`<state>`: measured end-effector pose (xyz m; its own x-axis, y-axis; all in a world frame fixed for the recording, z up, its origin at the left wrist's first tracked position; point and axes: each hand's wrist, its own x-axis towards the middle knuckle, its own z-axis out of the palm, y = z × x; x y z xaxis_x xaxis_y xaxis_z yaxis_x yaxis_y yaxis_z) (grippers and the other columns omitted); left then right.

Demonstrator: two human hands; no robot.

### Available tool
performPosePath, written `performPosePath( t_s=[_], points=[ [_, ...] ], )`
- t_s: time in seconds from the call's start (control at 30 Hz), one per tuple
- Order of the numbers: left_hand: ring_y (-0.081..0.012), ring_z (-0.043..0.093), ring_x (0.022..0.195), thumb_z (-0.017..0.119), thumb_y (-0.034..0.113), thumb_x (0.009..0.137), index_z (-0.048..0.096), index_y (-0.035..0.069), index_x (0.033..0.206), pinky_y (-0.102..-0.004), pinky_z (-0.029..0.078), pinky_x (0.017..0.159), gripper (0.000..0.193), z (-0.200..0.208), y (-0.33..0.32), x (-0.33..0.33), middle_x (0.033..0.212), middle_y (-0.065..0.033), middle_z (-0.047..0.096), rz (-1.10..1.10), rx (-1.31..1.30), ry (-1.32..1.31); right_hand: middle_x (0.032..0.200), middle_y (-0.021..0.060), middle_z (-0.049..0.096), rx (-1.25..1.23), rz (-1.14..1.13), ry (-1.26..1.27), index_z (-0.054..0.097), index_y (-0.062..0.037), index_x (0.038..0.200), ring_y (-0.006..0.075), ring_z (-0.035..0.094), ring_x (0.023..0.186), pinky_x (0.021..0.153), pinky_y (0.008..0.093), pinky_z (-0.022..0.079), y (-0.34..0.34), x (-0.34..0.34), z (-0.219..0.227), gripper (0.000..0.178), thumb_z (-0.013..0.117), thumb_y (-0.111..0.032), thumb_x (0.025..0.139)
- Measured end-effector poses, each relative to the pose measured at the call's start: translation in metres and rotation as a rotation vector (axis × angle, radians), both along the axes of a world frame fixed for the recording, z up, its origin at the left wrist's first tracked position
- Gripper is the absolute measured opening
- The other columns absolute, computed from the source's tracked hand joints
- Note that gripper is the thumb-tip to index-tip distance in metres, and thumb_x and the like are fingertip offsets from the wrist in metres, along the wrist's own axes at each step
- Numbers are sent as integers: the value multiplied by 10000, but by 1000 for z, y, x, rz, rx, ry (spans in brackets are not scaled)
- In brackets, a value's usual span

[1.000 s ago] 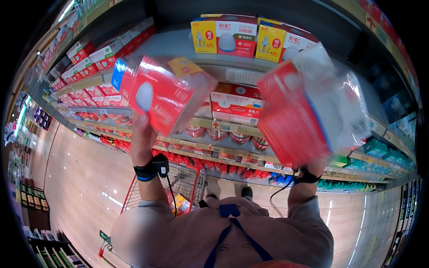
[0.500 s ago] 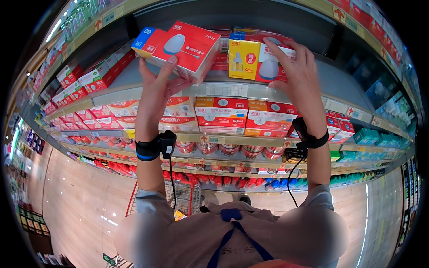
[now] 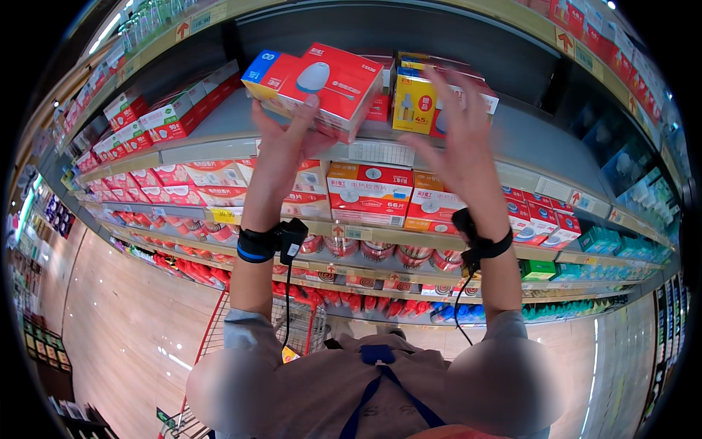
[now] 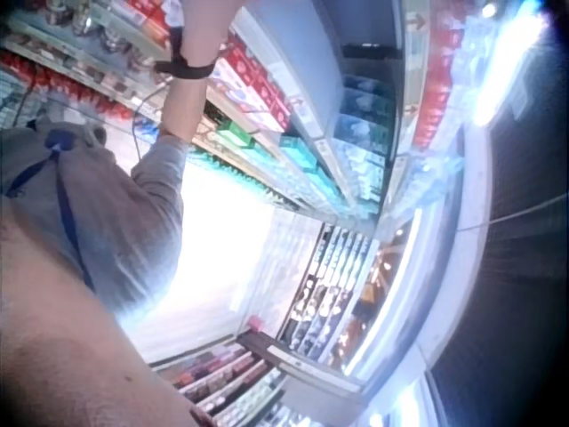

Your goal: The person wipes a shelf with a blue cloth, then repeatedly picks up boxes of mosquito repellent from a shopping cart and places them onto the shelf. The person also handles blister-packed mosquito repellent devices, placing them on the shelf and into the cart.

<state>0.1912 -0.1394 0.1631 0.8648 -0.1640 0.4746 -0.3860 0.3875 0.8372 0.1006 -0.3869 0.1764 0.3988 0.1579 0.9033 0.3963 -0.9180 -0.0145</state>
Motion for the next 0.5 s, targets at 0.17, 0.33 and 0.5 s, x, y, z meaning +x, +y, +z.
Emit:
performPosePath(
  t_s=[0.17, 0.33, 0.5],
  points=[
    [-314, 722, 1078, 731, 337, 978, -122, 35, 1582, -397, 635, 853, 1088, 1, 0, -16, 1308, -231, 586, -145, -27, 60, 1521, 225, 399, 75, 156, 45, 456, -163, 1517, 329, 601, 1102, 932, 420, 541, 61, 31, -8, 788, 849, -284, 845],
    [-300, 724, 1045, 702, 360, 995, 68, -2, 1590, -369, 622, 840, 942, 7, 23, -22, 1193, -239, 643, 50, 269, 78, 1494, 219, 429, 149, 124, 84, 484, -129, 1470, 210, 665, 824, 777, 358, 583, 58, 52, -3, 687, 818, -278, 889],
    [-288, 686, 1070, 786, 364, 929, 294, -48, 1522, -366, 598, 843, 874, 1, 45, 20, 1256, -265, 595, 736, 806, -489, 1347, 168, 586, 107, 69, 27, 500, -69, 1436, 298, 663, 1073, 1011, 477, 512, 66, 60, 0, 640, 788, -273, 902]
  ],
)
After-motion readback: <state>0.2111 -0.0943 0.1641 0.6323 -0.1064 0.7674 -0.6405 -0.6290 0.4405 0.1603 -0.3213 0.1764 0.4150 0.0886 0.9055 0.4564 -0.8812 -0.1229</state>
